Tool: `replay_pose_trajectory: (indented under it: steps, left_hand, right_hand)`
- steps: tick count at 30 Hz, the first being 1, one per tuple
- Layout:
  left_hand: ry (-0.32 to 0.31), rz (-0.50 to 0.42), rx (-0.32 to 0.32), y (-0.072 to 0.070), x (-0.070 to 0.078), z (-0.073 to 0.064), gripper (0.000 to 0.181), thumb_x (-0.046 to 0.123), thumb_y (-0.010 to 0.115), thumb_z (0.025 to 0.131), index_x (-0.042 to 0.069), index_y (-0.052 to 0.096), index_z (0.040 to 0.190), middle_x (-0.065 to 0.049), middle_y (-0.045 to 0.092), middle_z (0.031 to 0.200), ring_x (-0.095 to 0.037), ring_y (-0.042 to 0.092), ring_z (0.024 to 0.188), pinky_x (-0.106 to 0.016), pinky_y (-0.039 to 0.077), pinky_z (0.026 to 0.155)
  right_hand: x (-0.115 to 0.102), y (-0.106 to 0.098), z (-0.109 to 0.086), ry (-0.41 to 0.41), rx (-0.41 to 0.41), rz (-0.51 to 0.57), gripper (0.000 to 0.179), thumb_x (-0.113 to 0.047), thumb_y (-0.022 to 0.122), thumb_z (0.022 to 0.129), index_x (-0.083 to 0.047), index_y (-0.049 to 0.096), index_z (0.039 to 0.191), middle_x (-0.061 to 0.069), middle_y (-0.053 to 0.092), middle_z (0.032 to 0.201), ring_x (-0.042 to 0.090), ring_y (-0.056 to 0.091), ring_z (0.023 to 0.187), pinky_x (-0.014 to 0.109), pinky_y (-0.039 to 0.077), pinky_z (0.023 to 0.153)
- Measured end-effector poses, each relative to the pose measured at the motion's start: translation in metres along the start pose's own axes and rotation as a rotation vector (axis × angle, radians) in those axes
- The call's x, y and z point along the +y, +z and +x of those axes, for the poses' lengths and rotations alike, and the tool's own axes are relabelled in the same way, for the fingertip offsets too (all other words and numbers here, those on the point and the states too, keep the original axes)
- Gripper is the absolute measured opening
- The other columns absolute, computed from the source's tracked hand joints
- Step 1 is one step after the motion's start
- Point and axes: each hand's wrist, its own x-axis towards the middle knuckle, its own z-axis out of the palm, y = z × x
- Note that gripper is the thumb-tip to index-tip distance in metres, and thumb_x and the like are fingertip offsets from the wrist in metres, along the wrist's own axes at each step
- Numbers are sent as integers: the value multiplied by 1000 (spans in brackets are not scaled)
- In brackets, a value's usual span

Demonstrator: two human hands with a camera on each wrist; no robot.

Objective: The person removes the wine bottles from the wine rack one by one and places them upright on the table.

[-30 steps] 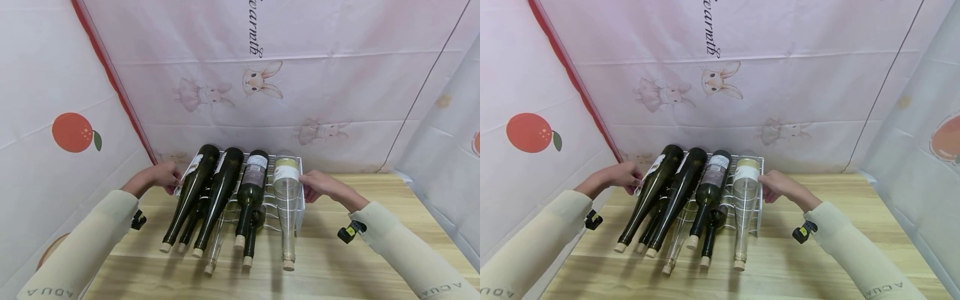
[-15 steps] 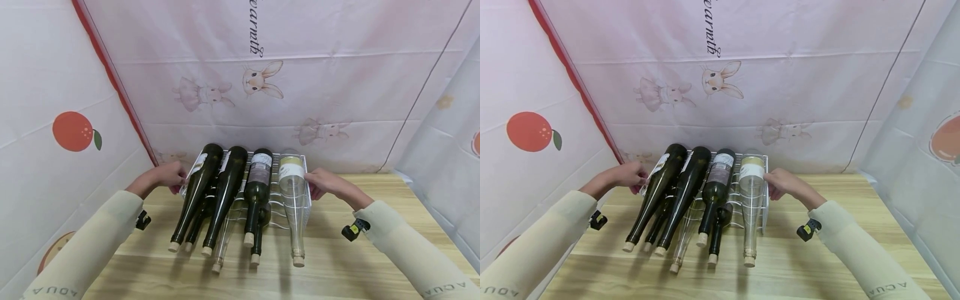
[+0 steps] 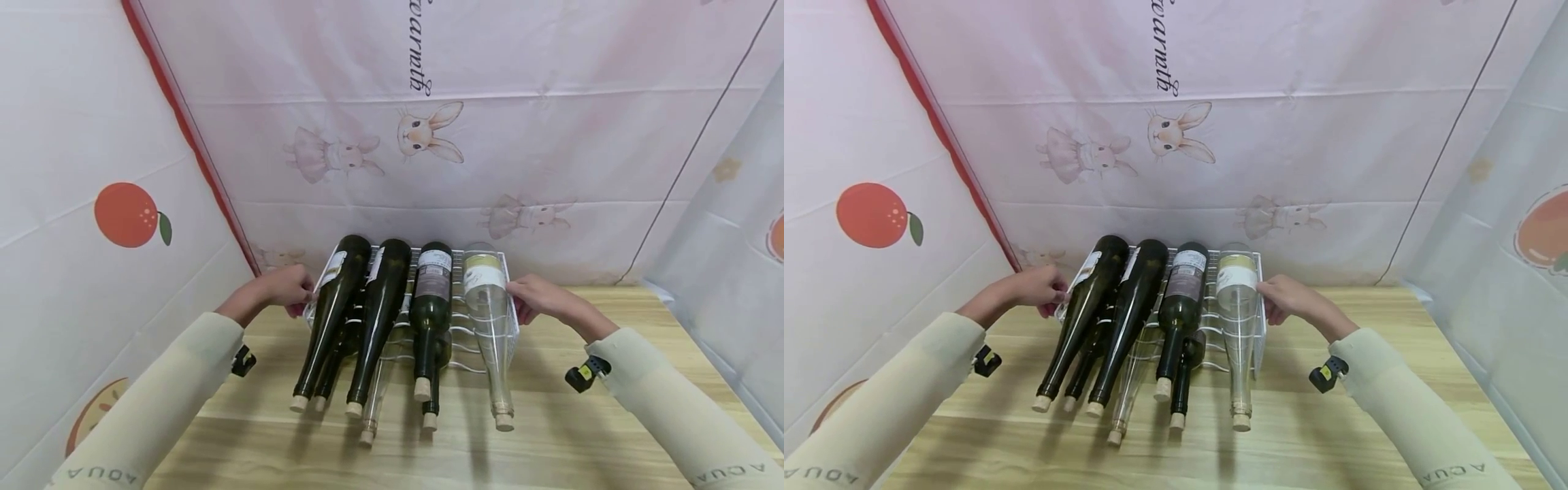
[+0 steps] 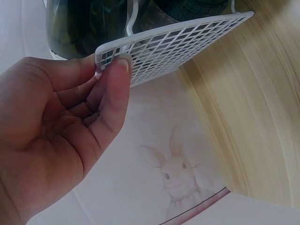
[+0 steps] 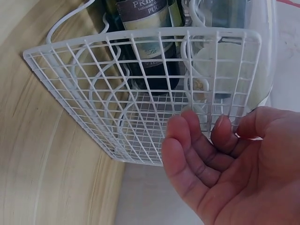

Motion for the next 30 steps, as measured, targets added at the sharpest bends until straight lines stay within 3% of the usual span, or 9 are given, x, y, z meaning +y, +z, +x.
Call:
replay_pose_trajectory:
  steps: [14,19,30]
  left_hand:
    - [10,79,11,8,19,2,26,9,55,103,0,67,82,-8,68,66,-15,67,55,-35,64,62]
    - [31,102,12,10,16,3,27,12,54,104,2,67,83,-6,68,68,-15,67,58,-30,61,60]
    - [52,92,32,10,14,-1,28,12,54,104,3,68,82,-7,69,69,-16,68,59,-34,62,63]
  right_hand:
    - [9,-13,-1,11,-18,-18,44,-21,31,108,5,63,92,1,66,67,16,67,60,35,60,58]
    - [8,-13,-2,20,-25,-4,44,-21,29,109,7,61,96,0,66,68,15,65,59,34,59,57]
    - [5,-9,-4,28,-11,1,44,-18,25,111,8,57,96,0,62,67,15,63,57,33,58,55]
